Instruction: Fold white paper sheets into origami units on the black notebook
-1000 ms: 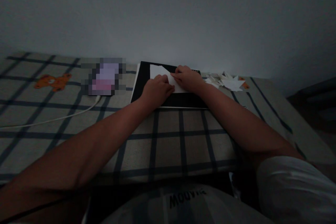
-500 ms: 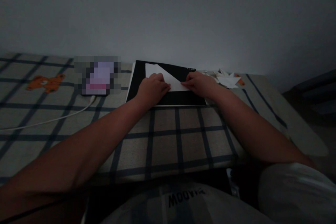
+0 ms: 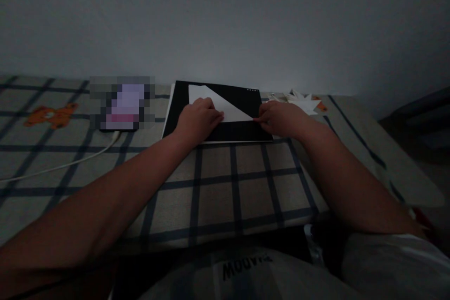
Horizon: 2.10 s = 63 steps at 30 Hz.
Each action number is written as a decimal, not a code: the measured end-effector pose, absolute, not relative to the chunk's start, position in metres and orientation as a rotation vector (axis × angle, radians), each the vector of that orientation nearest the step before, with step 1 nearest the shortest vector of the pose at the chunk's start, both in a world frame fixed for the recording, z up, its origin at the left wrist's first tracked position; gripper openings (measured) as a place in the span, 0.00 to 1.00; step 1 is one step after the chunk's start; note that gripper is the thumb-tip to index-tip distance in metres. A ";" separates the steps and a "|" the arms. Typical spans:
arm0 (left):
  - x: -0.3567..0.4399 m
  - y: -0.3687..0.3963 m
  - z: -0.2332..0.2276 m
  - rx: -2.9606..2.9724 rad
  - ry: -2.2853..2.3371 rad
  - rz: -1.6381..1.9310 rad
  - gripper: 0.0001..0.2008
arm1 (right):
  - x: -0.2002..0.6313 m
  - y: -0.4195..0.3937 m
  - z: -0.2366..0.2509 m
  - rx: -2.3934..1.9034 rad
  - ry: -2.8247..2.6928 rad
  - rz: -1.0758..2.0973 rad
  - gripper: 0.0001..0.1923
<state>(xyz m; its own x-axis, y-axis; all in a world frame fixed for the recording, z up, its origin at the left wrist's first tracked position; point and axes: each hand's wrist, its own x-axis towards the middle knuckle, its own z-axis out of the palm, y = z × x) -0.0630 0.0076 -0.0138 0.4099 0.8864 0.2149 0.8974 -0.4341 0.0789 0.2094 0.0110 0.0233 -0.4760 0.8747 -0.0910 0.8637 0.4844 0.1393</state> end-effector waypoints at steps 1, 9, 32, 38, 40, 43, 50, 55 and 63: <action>-0.063 0.008 -0.014 -2.592 -1.644 -0.344 0.21 | 0.210 0.011 0.024 1.522 2.576 0.101 0.14; -0.069 0.008 -0.017 -2.600 -1.615 -0.399 0.21 | 0.218 0.015 0.024 1.484 2.788 0.063 0.15; -0.096 0.014 -0.020 -2.648 -1.723 -0.797 0.20 | 0.198 0.023 -0.018 0.951 3.380 -0.215 0.16; -0.105 0.024 -0.025 -2.634 -1.792 -0.952 0.20 | 0.197 0.018 -0.018 1.008 3.301 -0.371 0.17; -0.107 0.026 -0.026 -2.635 -1.817 -0.990 0.20 | 0.198 0.018 -0.018 1.022 3.283 -0.436 0.16; -0.106 0.026 -0.028 -2.648 -1.823 -1.017 0.20 | 0.200 0.021 -0.018 1.025 3.272 -0.516 0.16; -0.099 0.021 -0.029 -2.725 -1.637 -0.885 0.19 | 0.203 0.027 -0.024 1.003 3.290 -0.586 0.15; -0.101 0.023 -0.031 -2.785 -1.550 -0.859 0.18 | 0.204 0.032 -0.031 0.944 3.349 -0.544 0.17; -0.105 0.027 -0.032 -2.779 -1.504 -0.869 0.19 | 0.200 0.025 -0.023 0.894 3.286 -0.388 0.48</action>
